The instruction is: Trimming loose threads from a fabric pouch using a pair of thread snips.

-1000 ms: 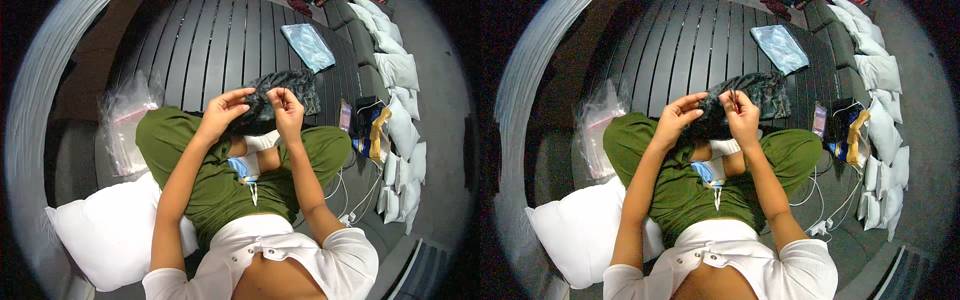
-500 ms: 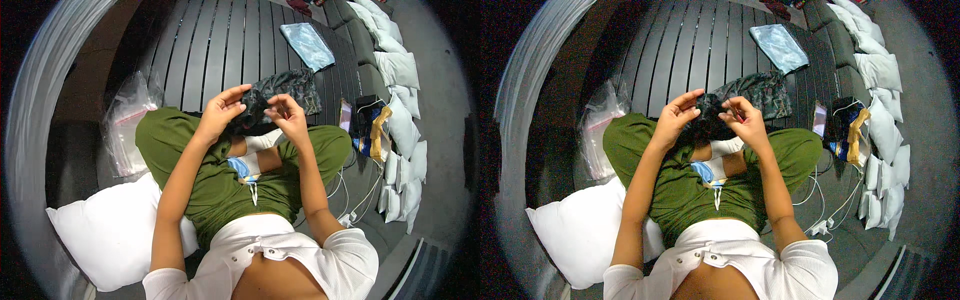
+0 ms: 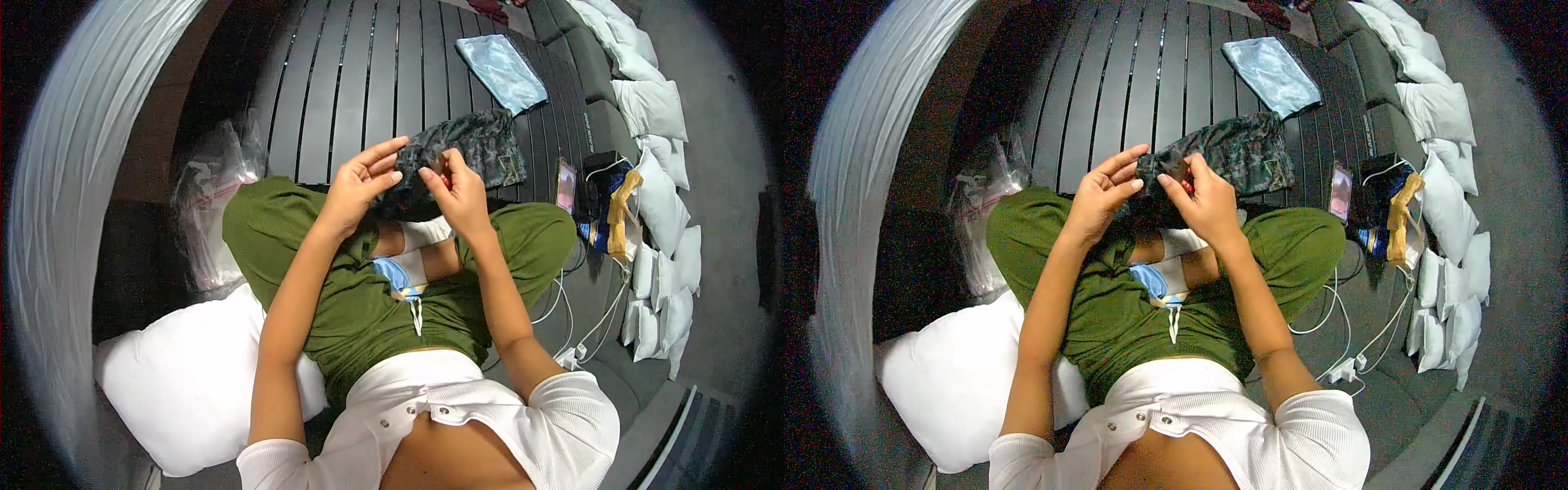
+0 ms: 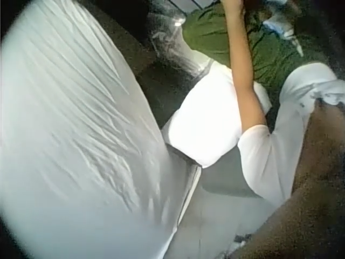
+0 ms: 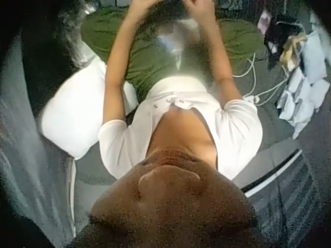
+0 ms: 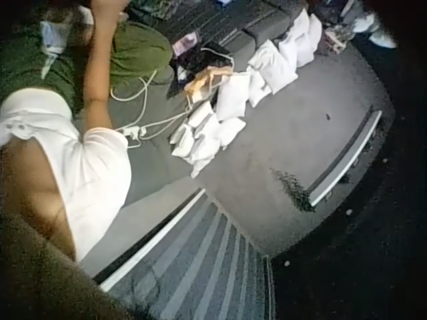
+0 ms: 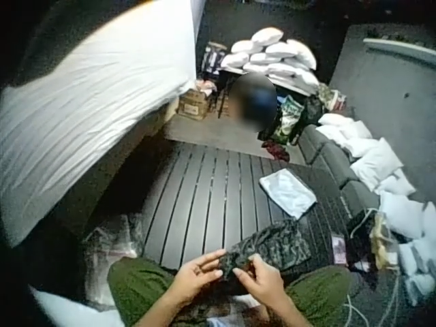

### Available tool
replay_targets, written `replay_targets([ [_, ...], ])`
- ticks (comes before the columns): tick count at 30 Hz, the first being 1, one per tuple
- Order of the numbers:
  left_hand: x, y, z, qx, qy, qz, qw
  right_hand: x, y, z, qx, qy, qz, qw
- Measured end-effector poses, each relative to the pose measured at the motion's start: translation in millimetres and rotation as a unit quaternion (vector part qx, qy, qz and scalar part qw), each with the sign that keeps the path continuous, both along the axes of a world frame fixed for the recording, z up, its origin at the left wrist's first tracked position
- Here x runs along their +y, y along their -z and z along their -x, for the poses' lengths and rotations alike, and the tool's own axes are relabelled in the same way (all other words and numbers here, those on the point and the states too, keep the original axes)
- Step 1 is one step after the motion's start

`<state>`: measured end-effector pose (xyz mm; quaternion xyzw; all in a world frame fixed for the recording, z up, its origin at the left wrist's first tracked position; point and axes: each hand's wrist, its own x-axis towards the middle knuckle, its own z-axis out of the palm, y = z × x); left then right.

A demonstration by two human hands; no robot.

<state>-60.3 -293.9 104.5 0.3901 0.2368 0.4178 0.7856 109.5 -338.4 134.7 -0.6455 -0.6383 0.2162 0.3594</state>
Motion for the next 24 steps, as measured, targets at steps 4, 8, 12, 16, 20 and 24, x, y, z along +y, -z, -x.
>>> replay_targets([
  [4,0,-7,3,-0.056,0.024,0.062,0.996,0,0,0,-0.070,-0.009,-0.039,0.997],
  [8,-1,-7,4,-0.085,0.022,0.069,0.994,0,-1,0,-0.091,-0.014,-0.036,0.995],
  [12,-1,-6,2,-0.086,0.024,0.058,0.994,2,-2,1,-0.087,-0.016,-0.015,0.996],
  [16,-1,-4,1,-0.062,0.023,0.035,0.997,3,-5,4,-0.127,-0.011,-0.025,0.992],
  [20,-1,-1,1,-0.064,0.031,0.020,0.997,3,-10,8,-0.131,-0.012,-0.044,0.990],
  [24,-1,-3,0,-0.063,0.040,0.018,0.997,4,-13,9,-0.140,-0.005,-0.038,0.989],
])
